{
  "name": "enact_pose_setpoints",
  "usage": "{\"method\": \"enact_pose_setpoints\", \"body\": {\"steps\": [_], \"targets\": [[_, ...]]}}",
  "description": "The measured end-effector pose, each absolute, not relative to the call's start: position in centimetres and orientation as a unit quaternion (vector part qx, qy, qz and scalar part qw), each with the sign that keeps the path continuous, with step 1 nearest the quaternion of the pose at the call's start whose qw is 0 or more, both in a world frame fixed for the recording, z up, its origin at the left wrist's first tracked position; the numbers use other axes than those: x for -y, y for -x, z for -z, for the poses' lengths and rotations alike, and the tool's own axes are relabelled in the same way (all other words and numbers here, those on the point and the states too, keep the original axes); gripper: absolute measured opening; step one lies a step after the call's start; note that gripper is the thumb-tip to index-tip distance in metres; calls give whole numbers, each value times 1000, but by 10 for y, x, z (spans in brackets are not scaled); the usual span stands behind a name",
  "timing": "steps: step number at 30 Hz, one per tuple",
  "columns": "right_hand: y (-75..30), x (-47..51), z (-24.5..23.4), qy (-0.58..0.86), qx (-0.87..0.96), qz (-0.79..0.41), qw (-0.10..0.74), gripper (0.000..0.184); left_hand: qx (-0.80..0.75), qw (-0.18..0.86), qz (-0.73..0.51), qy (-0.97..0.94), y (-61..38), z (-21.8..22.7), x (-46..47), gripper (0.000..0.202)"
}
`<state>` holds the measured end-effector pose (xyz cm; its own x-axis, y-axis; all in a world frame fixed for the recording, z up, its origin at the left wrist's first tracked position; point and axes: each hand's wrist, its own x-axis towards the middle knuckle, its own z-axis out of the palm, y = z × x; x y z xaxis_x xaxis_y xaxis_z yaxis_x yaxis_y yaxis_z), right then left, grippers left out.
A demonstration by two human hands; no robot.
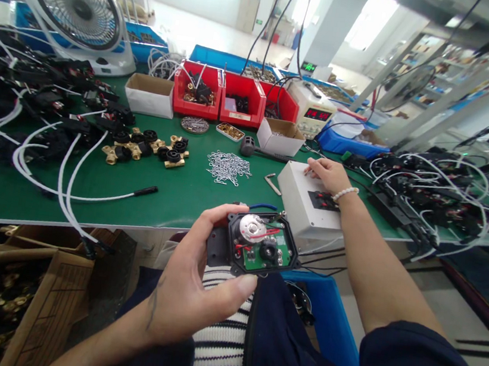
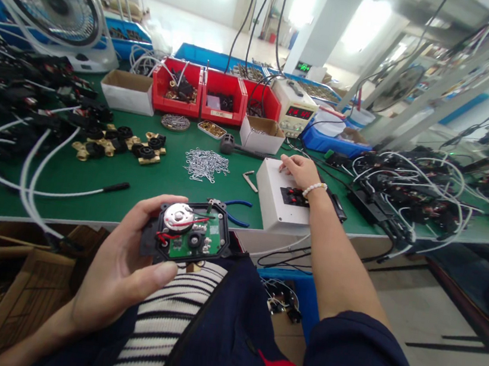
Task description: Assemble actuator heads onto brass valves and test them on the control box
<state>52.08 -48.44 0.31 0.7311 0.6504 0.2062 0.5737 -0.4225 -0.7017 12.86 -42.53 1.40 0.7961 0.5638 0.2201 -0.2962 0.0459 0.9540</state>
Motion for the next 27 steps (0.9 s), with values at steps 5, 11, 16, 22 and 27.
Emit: {"method": "enact_pose_setpoints", "body": {"steps": [5,11,16,22,27], "targets": [[-525,482,-1,836,364,-52,407,55,-111,718,-299,-618,-129,-15,426,55],[-528,481,2,830,364,-54,420,63,-103,727,-301,-608,-129,-16,427,54],[-526,484,1,827,371,-54,419,56,-102,724,-301,-613,-130,-16,426,53],[-524,482,1,821,373,-61,429,48,-106,716,-304,-619,-130,-14,426,55],[-522,482,1,820,373,-66,429,42,-109,721,-302,-614,-130,-15,427,54]]}}
